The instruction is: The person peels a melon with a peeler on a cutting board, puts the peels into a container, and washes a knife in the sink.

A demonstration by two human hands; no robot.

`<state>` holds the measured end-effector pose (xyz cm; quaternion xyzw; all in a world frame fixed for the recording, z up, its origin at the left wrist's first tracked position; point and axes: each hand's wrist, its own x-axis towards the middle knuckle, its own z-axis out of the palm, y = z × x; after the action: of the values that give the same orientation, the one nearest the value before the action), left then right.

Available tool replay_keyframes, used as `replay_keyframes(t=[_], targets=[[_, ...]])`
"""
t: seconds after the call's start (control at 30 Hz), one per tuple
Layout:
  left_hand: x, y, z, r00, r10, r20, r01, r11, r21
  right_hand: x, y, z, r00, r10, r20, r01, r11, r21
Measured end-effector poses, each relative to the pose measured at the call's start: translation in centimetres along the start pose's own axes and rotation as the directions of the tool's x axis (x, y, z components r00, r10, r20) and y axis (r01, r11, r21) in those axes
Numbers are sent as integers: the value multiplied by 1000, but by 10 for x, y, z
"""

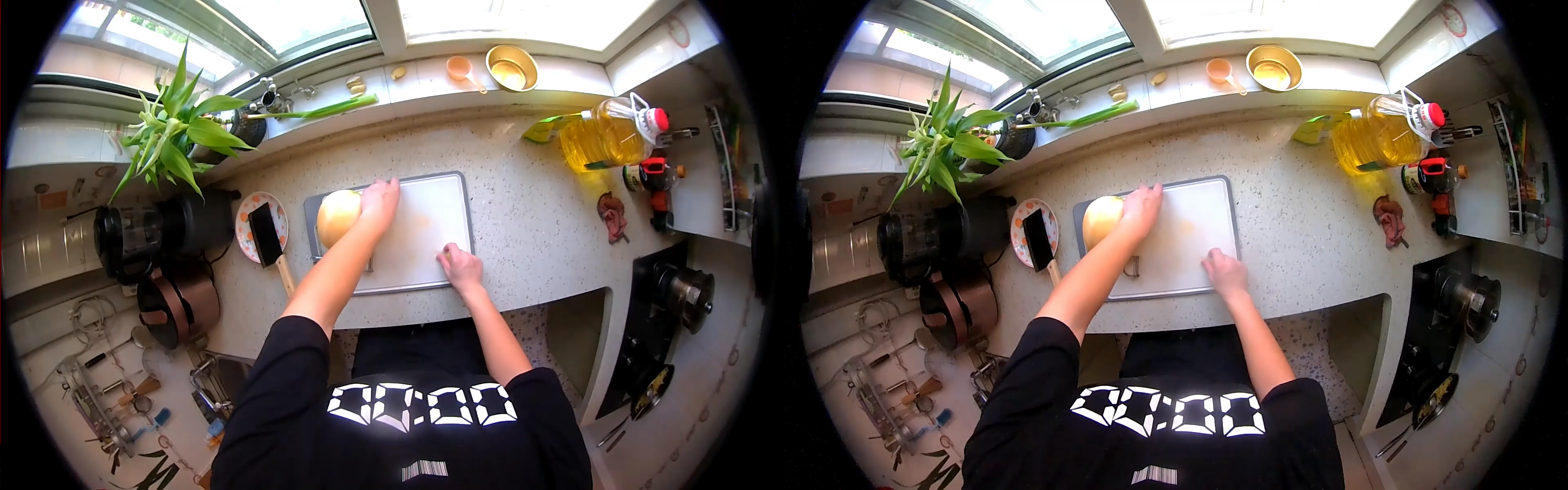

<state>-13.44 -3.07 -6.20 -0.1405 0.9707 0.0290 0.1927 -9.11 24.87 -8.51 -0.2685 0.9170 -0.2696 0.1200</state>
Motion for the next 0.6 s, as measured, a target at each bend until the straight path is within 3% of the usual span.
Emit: replay_keyframes(t=[0.17,0.23,0.3,0.33,0.4,0.43,0.5,0.53,0.57,0.6], targets=[[1,0,0,1000,2,-10,-2,998,-68,1,-3,-3,984,98,148,-95,995,-28],[-1,8,-4,998,23,-52,-29,994,-107,1,0,-4,984,123,129,-125,992,11],[-10,20,-7,988,57,-142,-81,983,-166,0,2,-2,988,143,58,-148,986,78],[-16,26,-21,991,82,-101,-109,947,-301,2,8,5,968,245,45,-246,910,335],[-36,41,-54,989,147,-27,-137,821,-554,6,18,21,897,429,104,-351,550,758],[-45,47,-49,990,138,-12,-100,652,-752,12,13,7,807,483,339,-490,229,841],[-62,62,-41,991,132,17,-9,193,-981,22,-5,-16,779,362,511,-474,-193,859],[-70,69,-41,992,120,33,14,153,-988,23,-7,-18,772,274,574,-454,-396,798],[-80,75,-41,994,112,7,-14,191,-982,21,-2,-13,864,24,503,-418,-521,744],[-91,81,-45,994,104,-18,-41,228,-973,23,-9,-16,836,96,540,-419,-523,742]])
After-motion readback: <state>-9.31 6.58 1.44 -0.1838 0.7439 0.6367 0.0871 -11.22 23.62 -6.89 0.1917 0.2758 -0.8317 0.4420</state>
